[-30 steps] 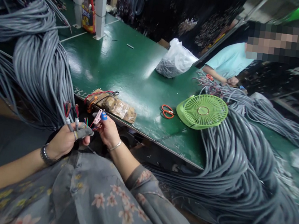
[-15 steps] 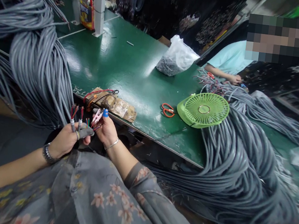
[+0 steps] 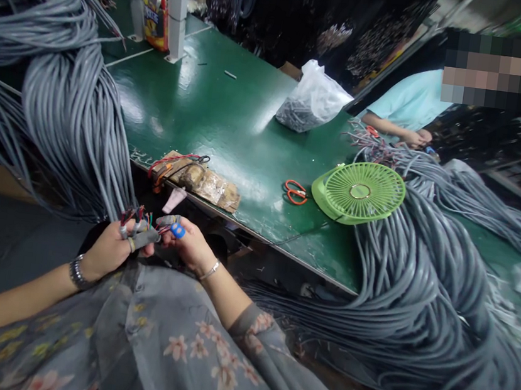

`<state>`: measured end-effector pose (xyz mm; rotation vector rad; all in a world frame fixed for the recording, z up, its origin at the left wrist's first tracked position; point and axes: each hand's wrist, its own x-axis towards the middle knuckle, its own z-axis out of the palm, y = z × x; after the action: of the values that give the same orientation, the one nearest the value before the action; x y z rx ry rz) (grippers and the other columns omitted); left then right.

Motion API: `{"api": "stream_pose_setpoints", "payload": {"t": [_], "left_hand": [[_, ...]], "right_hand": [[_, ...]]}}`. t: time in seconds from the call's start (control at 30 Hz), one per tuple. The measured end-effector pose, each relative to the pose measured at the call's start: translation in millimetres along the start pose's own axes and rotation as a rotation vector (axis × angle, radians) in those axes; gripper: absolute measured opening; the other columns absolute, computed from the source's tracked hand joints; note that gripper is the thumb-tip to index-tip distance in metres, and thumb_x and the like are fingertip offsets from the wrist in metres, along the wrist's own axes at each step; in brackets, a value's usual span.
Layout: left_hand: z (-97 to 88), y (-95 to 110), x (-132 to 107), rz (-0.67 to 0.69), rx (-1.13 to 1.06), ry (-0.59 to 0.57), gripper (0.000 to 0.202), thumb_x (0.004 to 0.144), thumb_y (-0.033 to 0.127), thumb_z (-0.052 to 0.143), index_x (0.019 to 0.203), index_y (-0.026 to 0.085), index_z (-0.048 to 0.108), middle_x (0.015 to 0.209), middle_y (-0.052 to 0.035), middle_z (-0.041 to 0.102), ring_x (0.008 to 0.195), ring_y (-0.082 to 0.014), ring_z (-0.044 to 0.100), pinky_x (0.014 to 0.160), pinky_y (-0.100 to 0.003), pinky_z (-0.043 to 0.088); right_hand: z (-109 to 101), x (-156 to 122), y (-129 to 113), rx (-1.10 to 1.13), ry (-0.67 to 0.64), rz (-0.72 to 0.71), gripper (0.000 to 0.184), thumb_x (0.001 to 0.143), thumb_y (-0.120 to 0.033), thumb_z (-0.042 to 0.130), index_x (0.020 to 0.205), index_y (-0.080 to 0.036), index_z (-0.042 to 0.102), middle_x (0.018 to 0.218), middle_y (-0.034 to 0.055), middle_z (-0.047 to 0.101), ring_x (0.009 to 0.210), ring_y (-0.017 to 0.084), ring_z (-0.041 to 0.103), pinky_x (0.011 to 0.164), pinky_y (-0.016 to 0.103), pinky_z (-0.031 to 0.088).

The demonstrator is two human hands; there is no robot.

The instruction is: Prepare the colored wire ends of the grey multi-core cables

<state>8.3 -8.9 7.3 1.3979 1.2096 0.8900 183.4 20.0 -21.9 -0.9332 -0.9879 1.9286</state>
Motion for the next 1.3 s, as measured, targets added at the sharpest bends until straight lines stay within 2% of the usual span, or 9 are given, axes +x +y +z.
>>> {"api": "stream_pose_setpoints", "payload": {"t": [0.1,0.23,0.47,0.6,0.77,0.9,1.03,1.17,1.3], "left_hand": [[-0.5,-3,1,0.005,0.028,-0.027,0.037,0.072,0.051,0.064,0.056,0.018,0.068,0.059,-0.0051,0.068,0.058,-0.0166,0.059,0.064,-0.026,0.049],[0.4,-5,1,-0.004,0.010,0.002,0.038,0.072,0.053,0.066,0.057,0.018,0.068,0.059,-0.0051,0.067,0.059,-0.0170,0.060,0.064,-0.027,0.050],[2.1,-3,-3,-0.034,-0.031,0.102,0.046,0.069,0.063,0.069,0.057,0.018,0.069,0.059,-0.0064,0.068,0.059,-0.0185,0.061,0.062,-0.028,0.050],[2.3,-4,-4,-0.018,-0.042,0.117,0.043,0.070,0.060,0.067,0.058,0.018,0.069,0.060,-0.0063,0.068,0.060,-0.0188,0.062,0.064,-0.028,0.051],[1.3,-8,-2,-0.012,-0.033,0.069,0.037,0.071,0.053,0.067,0.059,0.018,0.069,0.060,-0.0060,0.068,0.060,-0.0173,0.061,0.064,-0.027,0.050],[1.0,-10,-1,0.004,-0.034,0.052,0.035,0.071,0.049,0.066,0.058,0.017,0.069,0.060,-0.0064,0.068,0.059,-0.0166,0.061,0.063,-0.026,0.050],[0.8,-9,-1,0.009,-0.017,0.038,0.032,0.070,0.046,0.063,0.059,0.017,0.068,0.060,-0.0059,0.068,0.058,-0.0167,0.061,0.061,-0.026,0.051],[-0.1,-7,2,0.023,0.018,-0.038,0.027,0.068,0.041,0.058,0.056,0.018,0.065,0.057,-0.0048,0.068,0.054,-0.0158,0.060,0.056,-0.024,0.048],[-0.6,-7,4,-0.019,0.015,-0.103,0.022,0.065,0.038,0.057,0.056,0.018,0.063,0.054,-0.0042,0.066,0.051,-0.0156,0.058,0.053,-0.024,0.046]], "right_hand": [[7,-5,-4,-0.117,0.064,-0.024,0.056,0.052,-0.059,0.087,0.080,-0.016,0.064,0.063,-0.0032,0.059,0.055,0.008,0.047,0.054,0.022,0.038],[13,-5,-7,-0.201,0.116,-0.025,0.051,0.053,-0.057,0.086,0.073,-0.017,0.061,0.061,-0.0036,0.058,0.054,0.008,0.047,0.053,0.023,0.039],[16,-9,-8,-0.200,0.108,-0.030,0.047,0.054,-0.051,0.086,0.071,-0.018,0.059,0.060,-0.0038,0.057,0.053,0.009,0.047,0.053,0.023,0.040],[18,-9,-9,-0.214,0.133,-0.038,0.046,0.053,-0.053,0.085,0.069,-0.018,0.059,0.059,-0.0033,0.057,0.052,0.008,0.046,0.052,0.022,0.039],[20,-6,-7,-0.219,0.163,-0.050,0.048,0.055,-0.057,0.082,0.069,-0.018,0.057,0.058,-0.0043,0.053,0.053,0.008,0.043,0.051,0.023,0.037],[22,-5,-6,-0.201,0.185,-0.027,0.049,0.051,-0.054,0.085,0.068,-0.017,0.057,0.057,-0.0047,0.052,0.053,0.008,0.042,0.051,0.023,0.036],[25,-4,-3,-0.159,0.221,-0.072,0.045,0.051,-0.050,0.085,0.067,-0.017,0.058,0.058,-0.0045,0.054,0.054,0.008,0.045,0.054,0.023,0.039],[26,-3,1,-0.129,0.233,-0.116,0.039,0.054,-0.045,0.084,0.068,-0.017,0.061,0.059,-0.0040,0.056,0.056,0.009,0.047,0.054,0.022,0.040],[25,-2,3,-0.129,0.202,-0.112,0.040,0.053,-0.046,0.086,0.069,-0.017,0.063,0.063,-0.0027,0.059,0.059,0.009,0.049,0.056,0.023,0.041]]}}
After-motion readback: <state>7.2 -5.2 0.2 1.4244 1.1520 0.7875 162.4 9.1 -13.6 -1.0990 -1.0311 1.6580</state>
